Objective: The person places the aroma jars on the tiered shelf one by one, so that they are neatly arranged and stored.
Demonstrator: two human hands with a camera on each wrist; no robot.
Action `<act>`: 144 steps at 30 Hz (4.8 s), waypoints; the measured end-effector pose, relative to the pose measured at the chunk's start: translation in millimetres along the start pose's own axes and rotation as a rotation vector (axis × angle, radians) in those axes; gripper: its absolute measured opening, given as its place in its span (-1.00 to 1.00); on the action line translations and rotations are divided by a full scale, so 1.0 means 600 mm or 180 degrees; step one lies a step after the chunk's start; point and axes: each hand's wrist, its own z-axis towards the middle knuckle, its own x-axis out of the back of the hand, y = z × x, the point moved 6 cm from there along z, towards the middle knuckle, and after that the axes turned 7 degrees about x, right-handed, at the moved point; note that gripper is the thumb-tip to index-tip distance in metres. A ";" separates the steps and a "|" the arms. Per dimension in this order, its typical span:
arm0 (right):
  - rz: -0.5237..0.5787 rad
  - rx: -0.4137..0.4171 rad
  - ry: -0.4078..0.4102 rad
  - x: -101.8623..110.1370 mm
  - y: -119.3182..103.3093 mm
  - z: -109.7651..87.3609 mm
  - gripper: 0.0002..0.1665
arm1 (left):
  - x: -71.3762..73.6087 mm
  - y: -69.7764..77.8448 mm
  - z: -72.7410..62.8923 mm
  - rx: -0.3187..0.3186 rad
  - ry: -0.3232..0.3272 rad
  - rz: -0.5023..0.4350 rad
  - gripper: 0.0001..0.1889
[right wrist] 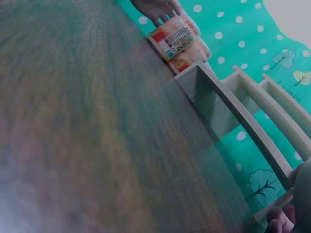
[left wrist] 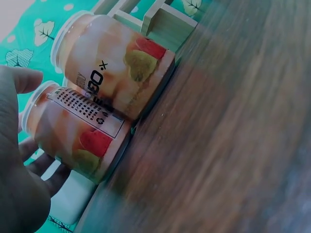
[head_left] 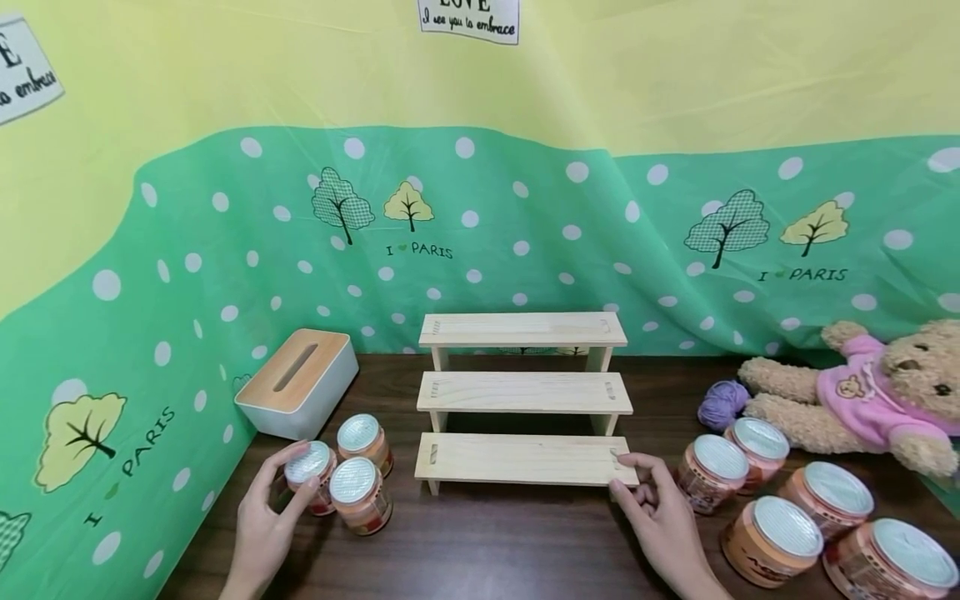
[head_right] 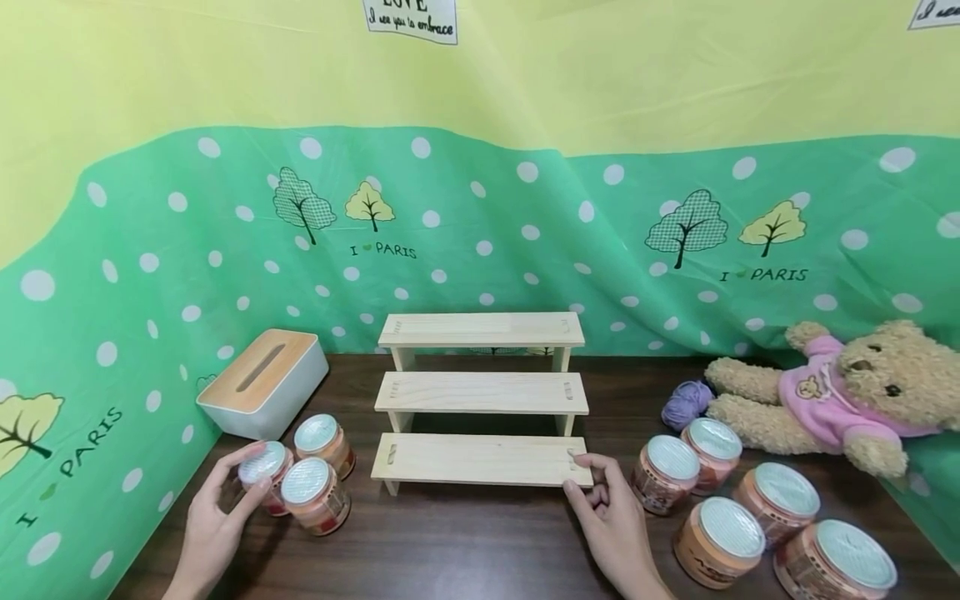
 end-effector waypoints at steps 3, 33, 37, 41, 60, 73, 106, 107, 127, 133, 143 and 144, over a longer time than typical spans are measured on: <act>0.0024 -0.0008 0.0006 0.001 0.001 0.000 -0.56 | -0.003 0.002 0.000 -0.0010 -0.0077 -0.0030 -0.52; -0.0142 -0.0269 -0.0135 -0.001 0.008 0.001 -0.56 | 0.013 -0.001 0.000 0.0347 0.0451 0.0156 -0.49; -0.0134 -0.0262 -0.0153 -0.004 0.007 0.002 -0.56 | 0.024 0.004 -0.004 0.0337 0.0716 0.0060 -0.49; -0.0124 -0.0274 -0.0145 -0.005 0.007 0.001 -0.57 | 0.034 0.012 -0.004 0.0280 0.0875 -0.0080 -0.48; -0.0007 -0.0135 -0.0005 -0.005 -0.004 0.002 -0.58 | 0.054 0.091 -0.001 0.0227 0.1205 -0.0044 -0.53; 0.0200 -0.0172 0.0062 -0.003 0.002 -0.002 -0.62 | 0.031 0.156 0.022 0.0167 0.0959 -0.0215 -0.51; 0.0367 -0.0186 -0.0012 -0.002 0.004 0.002 -0.65 | -0.181 0.320 0.044 -0.0573 -0.0090 -0.0846 -0.48; 0.0376 -0.0207 -0.0005 -0.001 0.004 0.002 -0.66 | -0.188 0.324 0.045 -0.0569 -0.0130 -0.0868 -0.49; 0.0377 -0.0071 0.0017 -0.002 0.000 0.002 -0.69 | -0.306 0.377 0.075 -0.0568 -0.0534 -0.1139 -0.55; 0.0370 -0.0047 0.0001 -0.006 0.001 0.002 -0.68 | -0.347 0.387 0.086 -0.0564 -0.0687 -0.1273 -0.56; 0.0484 -0.0217 -0.0100 -0.010 0.001 0.004 -0.68 | -0.396 0.395 0.085 -0.0595 -0.0675 -0.1221 -0.55; 0.0494 -0.0253 -0.0108 -0.009 0.001 0.004 -0.68 | -0.400 0.397 0.086 -0.0593 -0.0680 -0.1244 -0.55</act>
